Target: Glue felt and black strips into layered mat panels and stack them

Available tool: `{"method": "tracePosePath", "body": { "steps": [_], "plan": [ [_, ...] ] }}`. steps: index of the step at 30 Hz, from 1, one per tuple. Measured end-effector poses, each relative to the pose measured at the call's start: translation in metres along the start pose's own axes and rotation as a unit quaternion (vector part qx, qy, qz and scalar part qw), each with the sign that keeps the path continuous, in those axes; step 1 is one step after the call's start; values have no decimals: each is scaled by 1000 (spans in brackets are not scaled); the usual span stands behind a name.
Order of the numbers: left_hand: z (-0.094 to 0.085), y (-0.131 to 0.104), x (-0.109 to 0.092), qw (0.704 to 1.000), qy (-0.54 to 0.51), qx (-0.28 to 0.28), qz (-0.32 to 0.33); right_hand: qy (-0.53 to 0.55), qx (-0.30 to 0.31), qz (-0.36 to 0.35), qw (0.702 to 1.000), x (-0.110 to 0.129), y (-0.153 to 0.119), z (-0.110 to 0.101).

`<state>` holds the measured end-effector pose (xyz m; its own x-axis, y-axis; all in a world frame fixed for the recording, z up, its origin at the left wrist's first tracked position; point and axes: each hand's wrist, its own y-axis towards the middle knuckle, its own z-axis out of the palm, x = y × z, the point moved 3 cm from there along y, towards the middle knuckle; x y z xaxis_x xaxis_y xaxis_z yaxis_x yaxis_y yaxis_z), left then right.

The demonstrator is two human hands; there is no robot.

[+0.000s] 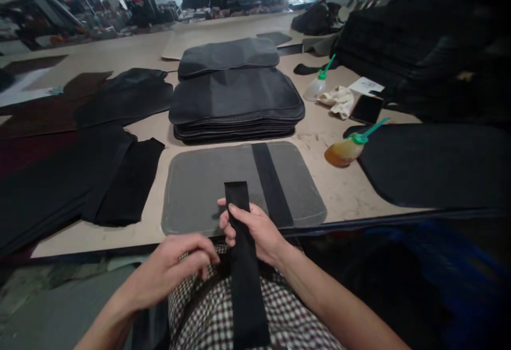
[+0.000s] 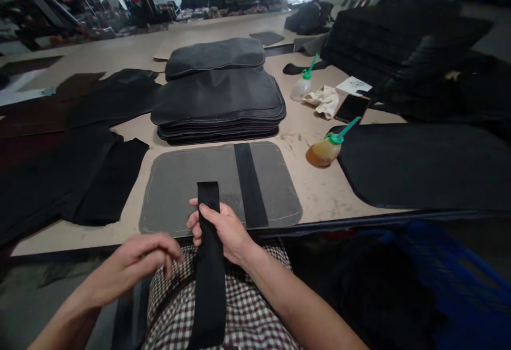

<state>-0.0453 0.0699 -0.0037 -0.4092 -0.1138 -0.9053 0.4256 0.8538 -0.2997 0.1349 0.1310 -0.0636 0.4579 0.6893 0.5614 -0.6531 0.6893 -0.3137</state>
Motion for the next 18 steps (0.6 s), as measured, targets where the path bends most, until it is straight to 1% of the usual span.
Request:
{"method": "tracePosePath", "body": {
  "steps": [2, 3, 4, 5, 6, 7, 8, 9, 10, 12, 13, 14, 15, 16, 17, 18],
  "plan": [
    [-15, 15, 12, 987, -44, -143, -59, 15, 16, 19, 1000, -2, -1, 3],
    [-20, 23, 15, 976, -72, -194, -68, 21, 27, 27, 999, -3, -1, 4],
    [-24, 30, 16, 967, -99, -226, -68, 22, 35, 33, 999, -3, -1, 6],
    [-25, 36, 16, 961, -121, -240, -62, 11, 36, 33, 999, -4, -1, 7],
    [-25, 42, 13, 959, -138, -241, -54, -18, 29, 26, 999, -3, -1, 7],
    [-24, 46, 10, 960, -154, -227, -48, -72, 17, 11, 997, -2, -2, 7],
    [-22, 48, 7, 964, -168, -201, -43, -151, 4, -16, 988, 0, -4, 8],
    [-18, 49, 3, 968, -184, -167, -42, -249, -10, -56, 967, 3, -6, 9],
    [-15, 49, 1, 969, -202, -133, -42, -355, -25, -105, 929, 6, -8, 11],
    [-9, 46, -2, 965, -241, -92, -49, -537, -49, -192, 820, 9, -15, 18],
    [-7, 45, -2, 961, -255, -86, -57, -598, -57, -218, 769, 9, -19, 21],
    [-6, 43, -2, 959, -262, -87, -68, -639, -63, -230, 731, 8, -22, 24],
    [-6, 41, -1, 958, -262, -90, -79, -666, -64, -229, 707, 7, -24, 27],
    [-6, 40, 0, 959, -253, -92, -91, -680, -61, -218, 697, 5, -26, 28],
    [-8, 39, 1, 961, -239, -93, -100, -684, -53, -202, 699, 4, -27, 29],
    [-10, 37, 2, 965, -221, -95, -105, -679, -42, -184, 710, 4, -28, 29]
  ]
}}
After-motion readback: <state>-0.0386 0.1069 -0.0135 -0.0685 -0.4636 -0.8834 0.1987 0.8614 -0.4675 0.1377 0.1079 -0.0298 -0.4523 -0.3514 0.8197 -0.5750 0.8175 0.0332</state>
